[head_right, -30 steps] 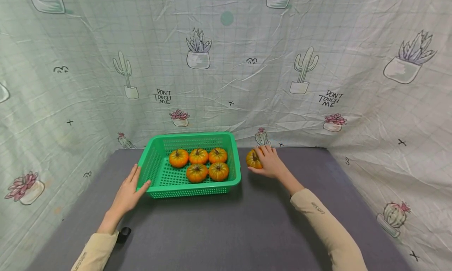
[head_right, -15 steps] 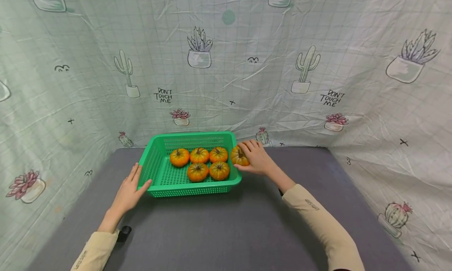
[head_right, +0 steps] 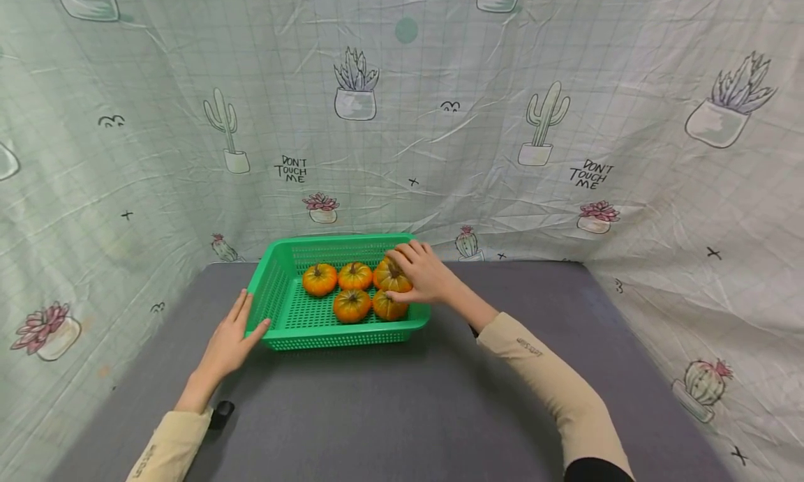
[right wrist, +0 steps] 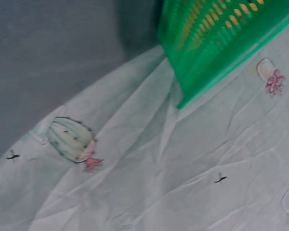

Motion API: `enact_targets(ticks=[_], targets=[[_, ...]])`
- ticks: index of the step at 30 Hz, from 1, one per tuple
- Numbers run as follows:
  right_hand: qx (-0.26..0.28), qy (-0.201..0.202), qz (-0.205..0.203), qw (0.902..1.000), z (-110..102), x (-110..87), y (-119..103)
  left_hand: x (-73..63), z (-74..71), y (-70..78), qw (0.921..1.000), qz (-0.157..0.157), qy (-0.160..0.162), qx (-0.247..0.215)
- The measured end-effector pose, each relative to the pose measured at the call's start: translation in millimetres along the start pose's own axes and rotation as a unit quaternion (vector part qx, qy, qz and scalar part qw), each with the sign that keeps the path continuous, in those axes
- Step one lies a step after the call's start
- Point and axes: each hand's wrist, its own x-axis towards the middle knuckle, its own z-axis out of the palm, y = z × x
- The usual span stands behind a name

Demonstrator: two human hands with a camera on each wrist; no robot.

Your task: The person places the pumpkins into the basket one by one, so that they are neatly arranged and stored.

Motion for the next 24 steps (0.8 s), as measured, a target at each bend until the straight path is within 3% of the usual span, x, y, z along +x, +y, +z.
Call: enact_targets(ticks=[10,24], targets=[[0.002,-0.019,-0.051,0.9985,6,32.1,-11,-0.4,-0.6,0.2,0.9999,0.011,0.007,-0.008],[-0.015,-0.03,-0.038,0.9987,22,67.7,-24,-2.0,0.2,2.0,0.9993,0.024,0.027,-0.003]])
